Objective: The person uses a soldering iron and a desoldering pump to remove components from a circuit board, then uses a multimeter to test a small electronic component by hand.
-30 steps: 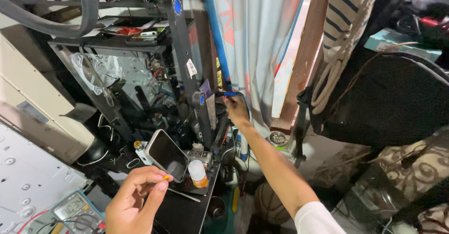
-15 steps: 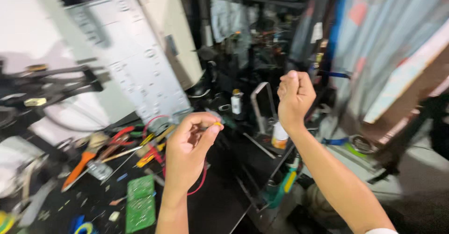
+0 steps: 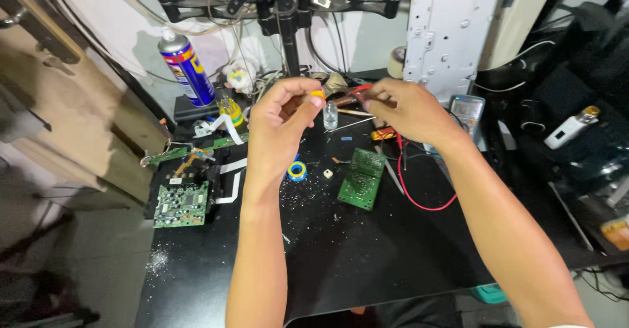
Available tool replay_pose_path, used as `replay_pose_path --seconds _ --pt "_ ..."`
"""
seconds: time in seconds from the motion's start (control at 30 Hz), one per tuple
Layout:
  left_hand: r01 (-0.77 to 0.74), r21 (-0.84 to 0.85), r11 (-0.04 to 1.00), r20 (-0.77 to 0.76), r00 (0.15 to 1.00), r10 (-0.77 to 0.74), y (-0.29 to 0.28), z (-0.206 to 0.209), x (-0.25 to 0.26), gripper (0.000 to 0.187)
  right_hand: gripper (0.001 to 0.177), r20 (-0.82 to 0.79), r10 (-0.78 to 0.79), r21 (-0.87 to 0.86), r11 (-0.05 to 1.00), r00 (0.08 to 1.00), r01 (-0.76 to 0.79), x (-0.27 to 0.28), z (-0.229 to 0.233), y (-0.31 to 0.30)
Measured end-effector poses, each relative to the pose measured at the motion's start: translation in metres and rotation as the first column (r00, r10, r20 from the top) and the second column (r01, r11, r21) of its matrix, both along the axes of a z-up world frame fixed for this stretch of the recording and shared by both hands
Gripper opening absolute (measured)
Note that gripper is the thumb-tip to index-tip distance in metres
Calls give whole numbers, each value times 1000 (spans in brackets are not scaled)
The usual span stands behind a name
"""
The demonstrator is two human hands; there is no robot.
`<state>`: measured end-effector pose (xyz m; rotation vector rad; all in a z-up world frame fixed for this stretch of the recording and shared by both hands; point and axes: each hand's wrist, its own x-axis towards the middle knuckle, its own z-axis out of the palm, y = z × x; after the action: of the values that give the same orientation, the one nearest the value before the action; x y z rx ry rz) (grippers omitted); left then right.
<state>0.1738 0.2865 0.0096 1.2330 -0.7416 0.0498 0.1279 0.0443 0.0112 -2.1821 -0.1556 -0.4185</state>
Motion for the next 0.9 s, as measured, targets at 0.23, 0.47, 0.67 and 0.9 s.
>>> replay_pose_path --seconds 0.23,0.47,0.67,0.9 --pt "-69 -64 996 -31 997 67 21 2 21 18 17 226 -339 -189 904 913 383 46 -94 -46" --pt "-54 -210 976 -63 997 42 20 9 34 17 32 -20 -615 -393 730 788 559 36 -141 -70" --pt "-24 -134 991 -79 997 14 3 9 27 17 42 -83 -607 -324 766 790 555 32 -147 -66" --pt "5 -122 992 -66 998 -13 -29 12 13 17 33 -105 -581 -218 806 807 551 34 -162 -74"
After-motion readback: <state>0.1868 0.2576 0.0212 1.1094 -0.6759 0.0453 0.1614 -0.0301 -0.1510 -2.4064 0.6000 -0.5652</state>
